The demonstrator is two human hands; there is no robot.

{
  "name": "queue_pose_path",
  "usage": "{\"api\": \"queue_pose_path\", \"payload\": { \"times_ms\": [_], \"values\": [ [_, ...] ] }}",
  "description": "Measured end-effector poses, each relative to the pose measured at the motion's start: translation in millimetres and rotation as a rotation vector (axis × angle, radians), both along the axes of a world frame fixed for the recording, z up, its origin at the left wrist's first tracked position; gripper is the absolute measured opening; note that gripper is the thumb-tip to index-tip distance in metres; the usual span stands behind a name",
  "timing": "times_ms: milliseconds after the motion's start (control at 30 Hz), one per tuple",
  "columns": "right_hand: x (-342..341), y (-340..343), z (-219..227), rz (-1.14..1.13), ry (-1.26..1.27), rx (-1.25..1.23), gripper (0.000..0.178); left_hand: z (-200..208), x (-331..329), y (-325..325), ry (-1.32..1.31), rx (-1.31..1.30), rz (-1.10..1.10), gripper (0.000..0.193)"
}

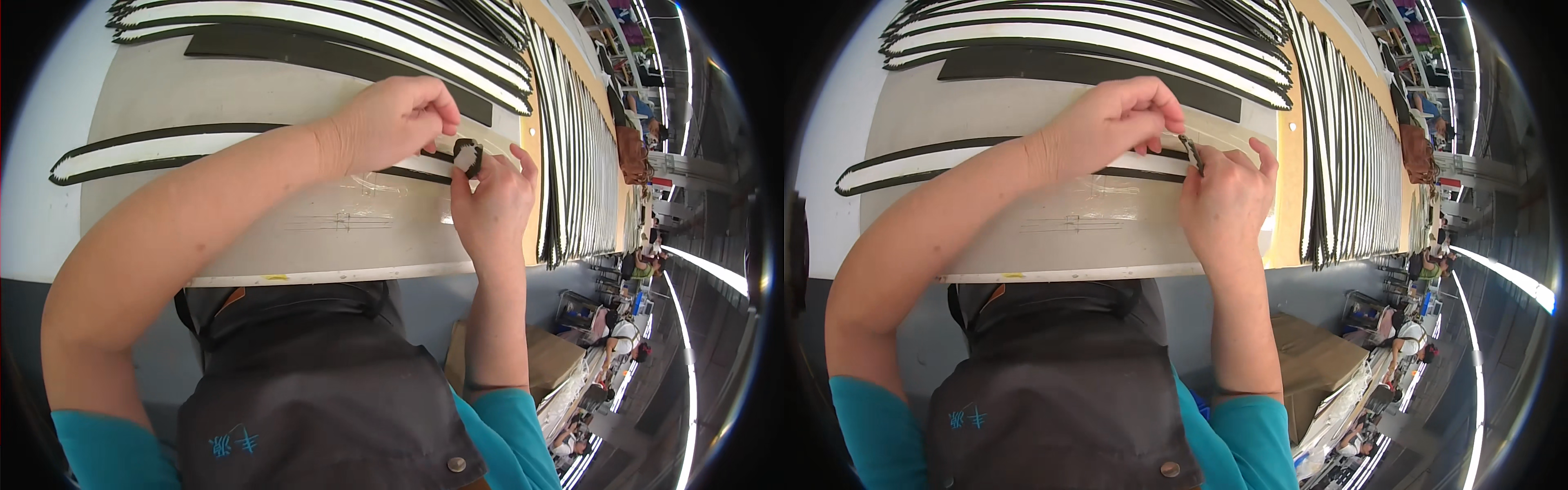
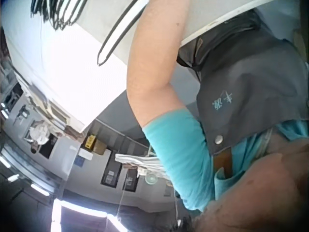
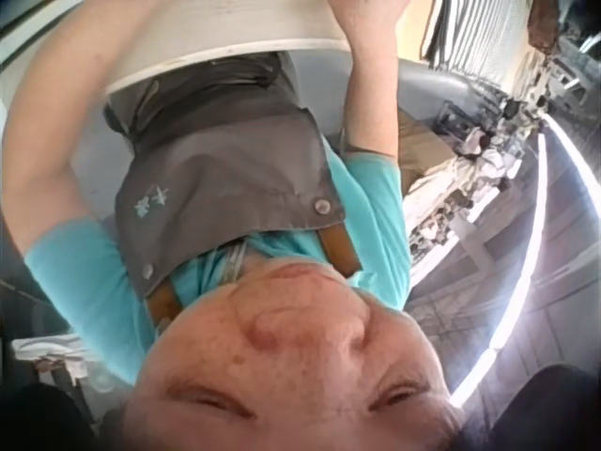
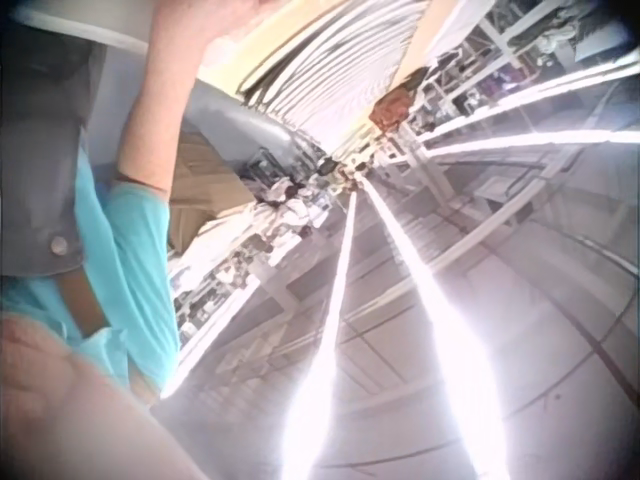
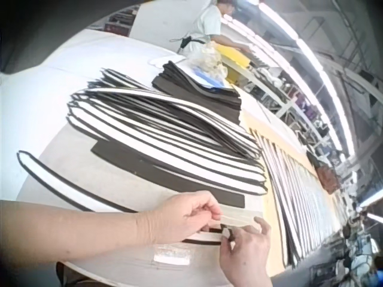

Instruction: The person repeatedly picks up long, thin, dark strips with serrated edges from a pile on a white table. They place each strip onto a marked area on the table, align it, and press it down with their hands. The person then uses a small orange tool to rub along the length of the strip, likely to secure it or smooth it out, before moving to the next strip.

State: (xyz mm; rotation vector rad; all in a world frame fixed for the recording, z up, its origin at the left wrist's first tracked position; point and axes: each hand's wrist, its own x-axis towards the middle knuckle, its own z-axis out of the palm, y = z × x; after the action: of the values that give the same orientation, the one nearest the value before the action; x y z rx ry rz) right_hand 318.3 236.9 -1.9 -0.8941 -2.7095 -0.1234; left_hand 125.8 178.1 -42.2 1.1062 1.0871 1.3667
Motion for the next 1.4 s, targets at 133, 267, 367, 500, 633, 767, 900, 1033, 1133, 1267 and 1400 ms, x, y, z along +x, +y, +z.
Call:
{"api": "queue_pose_path", "payload": {
  "times_ms": [133,267,367,500,633,767,900,1033,1133,1267,1400],
  "values": [
    [-9,0,9,0.02,-0.119,0.053,0.02,36,-11,-18,0.106,-0.128,-0.057,0.023],
    [-13,3,9,0.072,-0.182,0.06,0.022,39,-6,-26,0.435,-0.104,-0.058,0.022],
    [-16,-1,16,0.117,-0.224,0.025,0.024,18,-8,-26,0.559,-0.003,0.051,0.021],
    [-8,-9,19,0.212,-0.195,-0.046,0.029,-6,-13,-36,0.746,0.12,0.149,0.023],
    [2,-9,20,0.254,-0.212,-0.046,0.031,-11,-12,-44,0.766,0.154,0.174,0.023],
    [11,-8,19,0.284,-0.217,-0.069,0.032,-13,-12,-46,0.784,0.227,0.169,0.024],
    [20,-7,15,0.308,-0.193,-0.067,0.034,-11,-13,-48,0.836,0.275,0.167,0.024],
    [30,-11,14,0.247,-0.141,-0.091,0.037,-11,-13,-48,0.877,0.305,0.165,0.026],
    [39,-10,12,0.212,-0.106,-0.132,0.037,-9,-12,-47,0.871,0.277,0.157,0.027],
    [52,-3,12,0.182,0.004,-0.328,0.043,-5,-12,-48,0.877,0.243,0.142,0.028],
    [50,4,7,0.149,0.173,-0.436,0.041,-3,-12,-49,0.855,0.219,0.132,0.029]
  ]
}}
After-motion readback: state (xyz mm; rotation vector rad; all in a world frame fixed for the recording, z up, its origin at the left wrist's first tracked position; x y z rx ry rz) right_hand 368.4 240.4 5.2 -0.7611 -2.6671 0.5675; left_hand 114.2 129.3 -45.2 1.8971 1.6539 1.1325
